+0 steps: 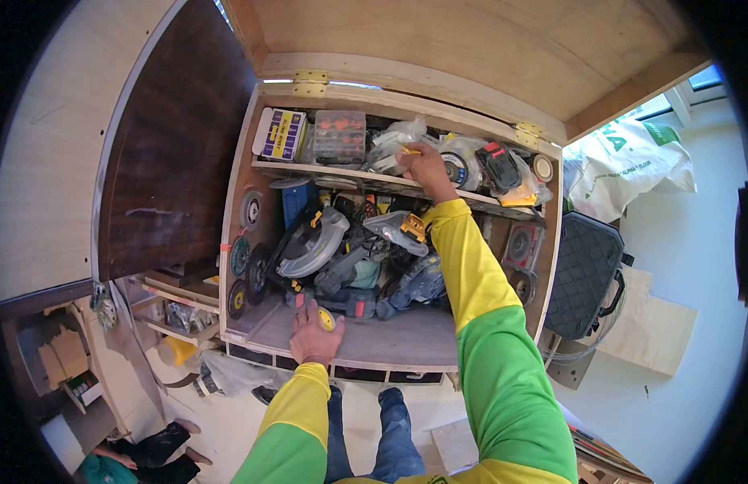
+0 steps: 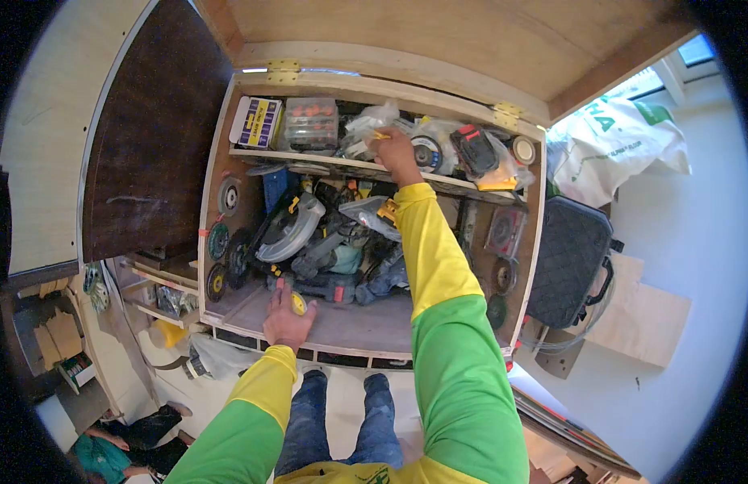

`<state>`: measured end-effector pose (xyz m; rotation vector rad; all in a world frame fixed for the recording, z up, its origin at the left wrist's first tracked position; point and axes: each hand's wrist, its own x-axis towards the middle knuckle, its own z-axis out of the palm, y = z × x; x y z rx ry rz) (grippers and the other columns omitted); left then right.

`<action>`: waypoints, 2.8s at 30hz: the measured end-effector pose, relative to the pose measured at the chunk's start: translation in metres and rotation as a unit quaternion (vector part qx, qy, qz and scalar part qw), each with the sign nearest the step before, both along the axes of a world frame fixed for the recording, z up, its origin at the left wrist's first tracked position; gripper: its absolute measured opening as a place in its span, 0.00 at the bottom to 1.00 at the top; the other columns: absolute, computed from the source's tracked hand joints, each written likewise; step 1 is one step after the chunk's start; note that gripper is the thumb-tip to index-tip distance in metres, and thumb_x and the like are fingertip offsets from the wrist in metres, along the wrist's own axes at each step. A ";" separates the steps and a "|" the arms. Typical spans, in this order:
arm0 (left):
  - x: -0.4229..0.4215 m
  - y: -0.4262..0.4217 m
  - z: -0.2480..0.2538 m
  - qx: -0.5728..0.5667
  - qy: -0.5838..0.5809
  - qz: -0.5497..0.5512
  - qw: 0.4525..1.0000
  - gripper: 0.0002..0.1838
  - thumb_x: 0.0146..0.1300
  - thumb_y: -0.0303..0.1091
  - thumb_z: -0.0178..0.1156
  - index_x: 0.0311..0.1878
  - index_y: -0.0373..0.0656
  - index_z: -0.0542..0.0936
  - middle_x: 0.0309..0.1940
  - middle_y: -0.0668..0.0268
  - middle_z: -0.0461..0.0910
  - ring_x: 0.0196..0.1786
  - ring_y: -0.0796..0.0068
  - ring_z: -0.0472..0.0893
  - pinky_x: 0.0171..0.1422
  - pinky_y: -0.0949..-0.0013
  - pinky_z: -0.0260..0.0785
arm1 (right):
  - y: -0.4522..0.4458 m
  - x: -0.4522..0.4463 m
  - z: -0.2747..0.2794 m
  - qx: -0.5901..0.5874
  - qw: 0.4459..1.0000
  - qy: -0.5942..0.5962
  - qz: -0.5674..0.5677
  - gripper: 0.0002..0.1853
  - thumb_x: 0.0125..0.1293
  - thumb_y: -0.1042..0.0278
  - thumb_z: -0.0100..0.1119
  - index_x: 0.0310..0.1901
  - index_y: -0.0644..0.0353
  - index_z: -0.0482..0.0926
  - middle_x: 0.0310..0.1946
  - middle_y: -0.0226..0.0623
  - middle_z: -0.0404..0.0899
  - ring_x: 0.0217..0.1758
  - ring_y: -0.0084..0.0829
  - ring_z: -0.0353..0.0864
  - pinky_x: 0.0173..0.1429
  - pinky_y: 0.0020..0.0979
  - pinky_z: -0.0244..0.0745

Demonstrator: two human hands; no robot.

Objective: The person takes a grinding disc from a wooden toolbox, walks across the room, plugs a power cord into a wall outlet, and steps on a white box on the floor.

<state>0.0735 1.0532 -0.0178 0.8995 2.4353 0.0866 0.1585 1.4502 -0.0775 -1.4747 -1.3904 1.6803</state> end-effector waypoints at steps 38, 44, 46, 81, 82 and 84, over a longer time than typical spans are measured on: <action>0.005 -0.010 -0.002 0.042 0.019 -0.002 0.999 0.39 0.54 0.56 0.63 0.65 0.45 0.68 0.69 0.55 0.64 0.66 0.54 0.70 0.64 0.57 0.68 | -0.123 0.047 0.049 0.547 0.808 -0.216 -0.016 0.34 0.50 0.65 0.72 0.59 0.63 0.71 0.54 0.49 0.76 0.58 0.50 0.74 0.62 0.44 0.68; 0.004 -0.014 0.004 0.061 0.018 0.000 0.998 0.38 0.55 0.55 0.62 0.65 0.43 0.69 0.67 0.52 0.66 0.67 0.52 0.68 0.66 0.56 0.66 | -0.340 0.115 0.092 0.335 0.929 -0.139 -0.074 0.19 0.58 0.74 0.66 0.51 0.66 0.77 0.48 0.48 0.80 0.51 0.44 0.79 0.57 0.37 0.72; 0.003 -0.014 0.007 0.081 0.012 -0.001 0.997 0.38 0.55 0.55 0.62 0.65 0.43 0.69 0.66 0.52 0.66 0.66 0.52 0.68 0.66 0.56 0.65 | -0.422 0.135 0.104 0.185 0.968 -0.160 -0.056 0.14 0.61 0.71 0.63 0.46 0.67 0.79 0.41 0.46 0.82 0.46 0.41 0.81 0.54 0.35 0.74; 0.110 -0.588 0.126 0.152 -0.120 0.488 0.851 0.40 0.54 0.56 0.66 0.60 0.33 0.72 0.53 0.50 0.78 0.56 0.59 0.77 0.61 0.65 0.67 | -0.679 0.251 0.154 0.050 0.702 -0.061 0.707 0.17 0.61 0.56 0.55 0.46 0.57 0.81 0.44 0.51 0.81 0.49 0.53 0.79 0.52 0.44 0.73; 0.118 -0.595 0.124 0.160 -0.117 0.498 0.844 0.40 0.54 0.56 0.66 0.61 0.33 0.71 0.54 0.49 0.78 0.56 0.59 0.77 0.61 0.65 0.67 | -0.682 0.248 0.157 0.048 0.672 -0.050 0.738 0.17 0.61 0.56 0.55 0.46 0.57 0.81 0.44 0.51 0.81 0.49 0.53 0.79 0.52 0.44 0.73; 0.135 -0.603 0.131 0.172 -0.115 0.521 0.828 0.42 0.54 0.57 0.66 0.62 0.33 0.70 0.54 0.49 0.77 0.57 0.58 0.77 0.61 0.64 0.68 | -0.684 0.243 0.166 0.102 0.692 -0.056 0.713 0.15 0.60 0.58 0.56 0.43 0.59 0.79 0.38 0.50 0.82 0.44 0.49 0.81 0.48 0.40 0.73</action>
